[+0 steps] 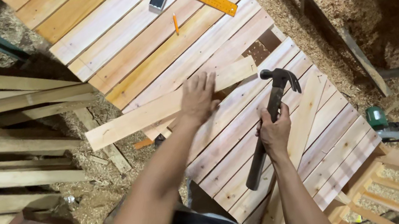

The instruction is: The person measures and marks a wooden plank with a ruler and pencil, then uses a hammer to drive nails into wooden slats to assemble a bench frame. The person repeatedly positions slats and hammers them into place.

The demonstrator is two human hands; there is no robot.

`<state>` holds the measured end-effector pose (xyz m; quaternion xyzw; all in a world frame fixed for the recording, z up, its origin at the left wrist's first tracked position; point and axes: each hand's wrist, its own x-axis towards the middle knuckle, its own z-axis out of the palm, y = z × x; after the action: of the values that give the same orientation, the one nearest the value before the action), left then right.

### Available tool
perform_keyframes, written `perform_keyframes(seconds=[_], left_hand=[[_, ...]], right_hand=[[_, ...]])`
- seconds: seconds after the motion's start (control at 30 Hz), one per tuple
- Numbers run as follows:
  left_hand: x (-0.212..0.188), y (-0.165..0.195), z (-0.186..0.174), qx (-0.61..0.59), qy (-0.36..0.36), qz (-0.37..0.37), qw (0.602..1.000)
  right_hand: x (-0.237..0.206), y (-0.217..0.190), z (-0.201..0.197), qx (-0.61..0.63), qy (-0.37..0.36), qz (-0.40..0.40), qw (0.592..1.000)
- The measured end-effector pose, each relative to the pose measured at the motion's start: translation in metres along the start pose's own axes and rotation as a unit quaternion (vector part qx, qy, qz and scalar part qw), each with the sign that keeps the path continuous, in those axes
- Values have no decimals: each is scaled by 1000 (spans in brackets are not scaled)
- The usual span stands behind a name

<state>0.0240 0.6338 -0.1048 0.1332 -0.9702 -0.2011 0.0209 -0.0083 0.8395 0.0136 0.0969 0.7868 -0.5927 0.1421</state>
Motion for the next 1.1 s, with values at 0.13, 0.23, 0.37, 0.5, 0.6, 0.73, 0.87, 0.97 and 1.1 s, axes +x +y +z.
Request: perform_keyframes(seconds=[0.13,0.23,0.37,0.5,0.6,0.73,0.87,0.97,1.1], left_hand=[[9,1,16,143,80,34,986],[-3,-11,1,-4,37,4,999],[-8,-7,-26,-33,-3,2,999],[-9,3,-37,-8,25,20,999],[-8,7,-36,-9,-17,-16,1000],[-5,9,-34,6,-37,-39,999],[-1,11,-36,26,-64,-48,996],[0,12,-39,24,-75,-49,996],[1,13,-41,31,-86,-46,995]], right_hand=[[-1,9,1,-106,44,-105,988],[2,19,2,-126,58,-119,983],[7,23,8,-147,51,-98,983],[8,22,12,-168,75,-160,970],[7,25,15,-148,83,-143,975],[17,35,22,-140,95,-227,959],[34,40,24,-275,40,-182,943],[33,42,17,-209,52,-198,956],[26,44,12,-139,85,-138,977]])
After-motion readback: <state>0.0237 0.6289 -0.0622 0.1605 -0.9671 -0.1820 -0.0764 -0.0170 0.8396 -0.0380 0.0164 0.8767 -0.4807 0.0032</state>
